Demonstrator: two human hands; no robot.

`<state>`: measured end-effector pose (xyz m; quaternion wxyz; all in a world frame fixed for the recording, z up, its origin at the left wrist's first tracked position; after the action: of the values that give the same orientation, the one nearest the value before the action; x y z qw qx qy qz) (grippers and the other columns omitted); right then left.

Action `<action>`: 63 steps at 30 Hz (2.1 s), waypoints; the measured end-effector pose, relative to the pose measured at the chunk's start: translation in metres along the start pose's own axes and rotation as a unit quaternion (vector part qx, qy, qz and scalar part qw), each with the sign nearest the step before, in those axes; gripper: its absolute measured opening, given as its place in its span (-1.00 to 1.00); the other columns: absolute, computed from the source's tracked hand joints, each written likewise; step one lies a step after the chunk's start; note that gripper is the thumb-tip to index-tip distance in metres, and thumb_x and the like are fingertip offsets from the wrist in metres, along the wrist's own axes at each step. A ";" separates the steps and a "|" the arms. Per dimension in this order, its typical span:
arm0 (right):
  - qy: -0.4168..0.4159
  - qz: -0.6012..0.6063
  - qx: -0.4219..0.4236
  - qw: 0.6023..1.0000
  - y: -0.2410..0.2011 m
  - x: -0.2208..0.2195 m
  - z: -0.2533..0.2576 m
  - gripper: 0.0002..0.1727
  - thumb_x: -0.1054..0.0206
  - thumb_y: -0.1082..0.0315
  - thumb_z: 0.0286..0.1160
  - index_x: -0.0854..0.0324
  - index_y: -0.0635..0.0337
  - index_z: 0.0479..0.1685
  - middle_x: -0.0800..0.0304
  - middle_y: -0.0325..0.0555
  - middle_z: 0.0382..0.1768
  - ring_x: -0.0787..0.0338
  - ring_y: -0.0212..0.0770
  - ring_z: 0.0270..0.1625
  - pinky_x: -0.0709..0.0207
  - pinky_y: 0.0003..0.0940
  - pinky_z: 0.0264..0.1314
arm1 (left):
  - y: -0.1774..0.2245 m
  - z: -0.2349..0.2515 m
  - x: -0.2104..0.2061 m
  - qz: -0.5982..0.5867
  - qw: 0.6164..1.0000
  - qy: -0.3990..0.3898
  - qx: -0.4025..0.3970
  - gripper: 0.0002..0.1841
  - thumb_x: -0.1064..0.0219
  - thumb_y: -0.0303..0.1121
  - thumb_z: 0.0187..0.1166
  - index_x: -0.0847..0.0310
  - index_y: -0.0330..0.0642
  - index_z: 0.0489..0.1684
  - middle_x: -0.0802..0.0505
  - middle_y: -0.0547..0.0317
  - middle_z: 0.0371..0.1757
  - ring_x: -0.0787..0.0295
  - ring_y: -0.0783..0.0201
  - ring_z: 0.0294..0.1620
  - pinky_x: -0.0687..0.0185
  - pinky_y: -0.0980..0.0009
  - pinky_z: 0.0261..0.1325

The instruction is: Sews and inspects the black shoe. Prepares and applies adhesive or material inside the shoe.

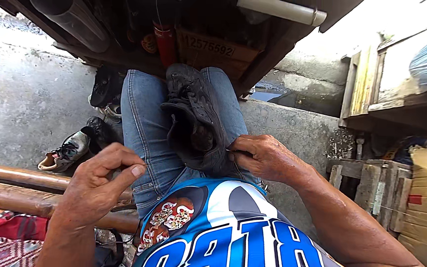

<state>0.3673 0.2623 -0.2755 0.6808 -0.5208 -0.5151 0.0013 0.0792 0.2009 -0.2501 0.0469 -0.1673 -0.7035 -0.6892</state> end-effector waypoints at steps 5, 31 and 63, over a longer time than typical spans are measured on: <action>-0.020 -0.007 0.011 1.000 -0.008 -0.001 0.002 -0.72 -0.19 0.15 0.69 -0.82 0.00 -0.18 -0.75 -0.38 -0.34 -0.70 -0.47 -0.32 -0.57 -0.39 -0.33 | 0.036 0.024 -0.044 -0.355 0.927 -0.108 -0.056 -0.81 -0.33 -0.18 0.70 -0.80 -0.05 -0.08 -0.83 0.11 0.24 -0.87 0.31 -0.11 -0.84 0.46 -0.16; 0.024 -0.032 -0.026 0.999 -0.004 -0.008 -0.012 -0.70 -0.10 0.19 0.72 -0.78 0.01 -0.03 -0.80 -0.25 -0.33 -0.78 -0.29 -0.33 -0.60 -0.21 -0.37 | 0.004 0.058 -0.133 0.174 0.979 -0.105 0.015 -0.76 -0.16 -0.37 0.58 -0.83 0.00 -0.19 -0.86 0.36 -0.17 -0.77 0.47 -0.05 -0.70 0.32 0.07; 0.181 0.373 -0.206 0.886 0.083 0.021 -0.077 -0.63 -0.07 0.18 0.82 -0.67 0.10 0.34 -0.49 -0.27 -0.66 -0.41 -0.41 -0.76 -0.35 -0.55 -0.77 | -0.013 0.068 -0.120 0.015 0.997 -0.074 -0.002 -0.88 -0.37 -0.55 0.45 -0.81 -0.15 -0.25 -0.88 0.36 -0.23 -0.80 0.60 -0.18 -0.78 0.57 -0.04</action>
<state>0.4754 0.2575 -0.3147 0.5891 -0.7940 -0.1392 0.0550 0.1997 0.2479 -0.3018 0.0047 -0.2289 -0.7010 -0.6754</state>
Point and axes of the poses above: each hand's wrist, its own z-axis towards the middle knuckle, its own x-axis out of the back of the hand, y = z × x, the point moved 10 cm from there along z, towards the middle knuckle
